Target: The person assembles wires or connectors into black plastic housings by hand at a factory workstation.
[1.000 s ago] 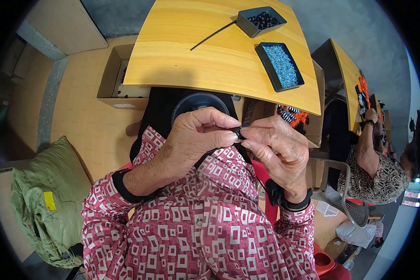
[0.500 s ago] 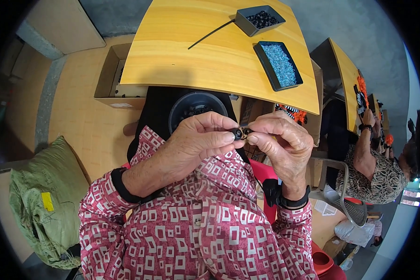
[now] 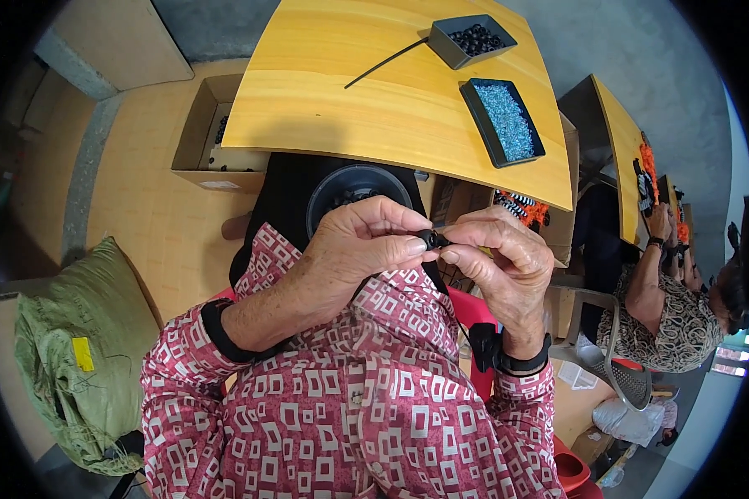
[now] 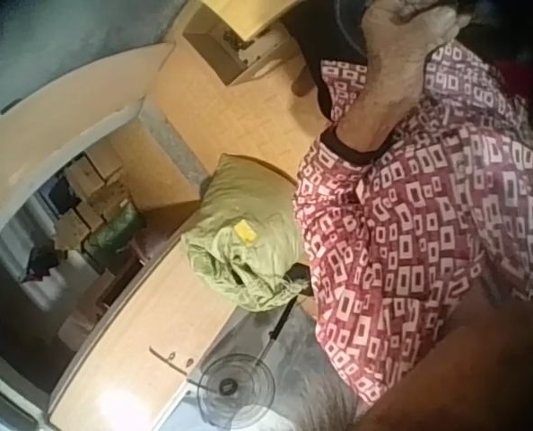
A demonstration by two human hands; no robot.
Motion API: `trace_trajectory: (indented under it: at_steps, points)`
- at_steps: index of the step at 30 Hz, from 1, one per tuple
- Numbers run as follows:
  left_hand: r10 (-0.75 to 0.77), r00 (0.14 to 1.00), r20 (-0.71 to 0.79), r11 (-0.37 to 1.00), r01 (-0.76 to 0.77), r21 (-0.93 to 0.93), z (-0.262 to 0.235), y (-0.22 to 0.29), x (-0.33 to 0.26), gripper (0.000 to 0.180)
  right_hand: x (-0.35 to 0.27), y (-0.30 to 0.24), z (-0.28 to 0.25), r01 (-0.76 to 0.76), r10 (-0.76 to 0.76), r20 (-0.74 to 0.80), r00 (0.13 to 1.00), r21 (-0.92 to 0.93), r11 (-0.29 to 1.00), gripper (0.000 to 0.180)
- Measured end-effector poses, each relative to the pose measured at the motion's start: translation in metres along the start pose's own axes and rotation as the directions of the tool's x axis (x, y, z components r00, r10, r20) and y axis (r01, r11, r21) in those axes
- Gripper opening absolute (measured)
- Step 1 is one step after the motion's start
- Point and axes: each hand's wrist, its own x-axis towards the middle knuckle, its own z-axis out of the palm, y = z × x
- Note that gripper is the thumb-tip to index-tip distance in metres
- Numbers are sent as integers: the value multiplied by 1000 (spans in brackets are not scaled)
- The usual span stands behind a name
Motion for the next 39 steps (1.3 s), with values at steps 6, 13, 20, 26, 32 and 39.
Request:
trace_trajectory:
  at_steps: [6,13,20,26,32,39]
  points:
    - [-3,1000,-31,997,6,83,0,0,-1,18,-1,-3,1,30,-27,33,999,-93,995,16]
    - [17,999,-42,994,-12,113,-1,-2,0,17,-1,-4,3,36,-28,57,998,-135,990,16]
    - [15,999,-50,998,-12,54,-5,-5,2,15,-1,8,15,103,-107,-25,994,-139,985,18]
    - [-35,997,-71,998,31,-49,-7,-5,3,15,-13,15,27,38,-49,-126,991,-88,995,21]
    - [-15,999,-45,1000,14,-15,-4,-2,2,18,-12,11,19,-37,40,-142,989,22,999,21]
    - [-94,996,3,939,89,-332,-7,-1,5,17,-16,9,13,-76,99,-240,966,105,992,19]
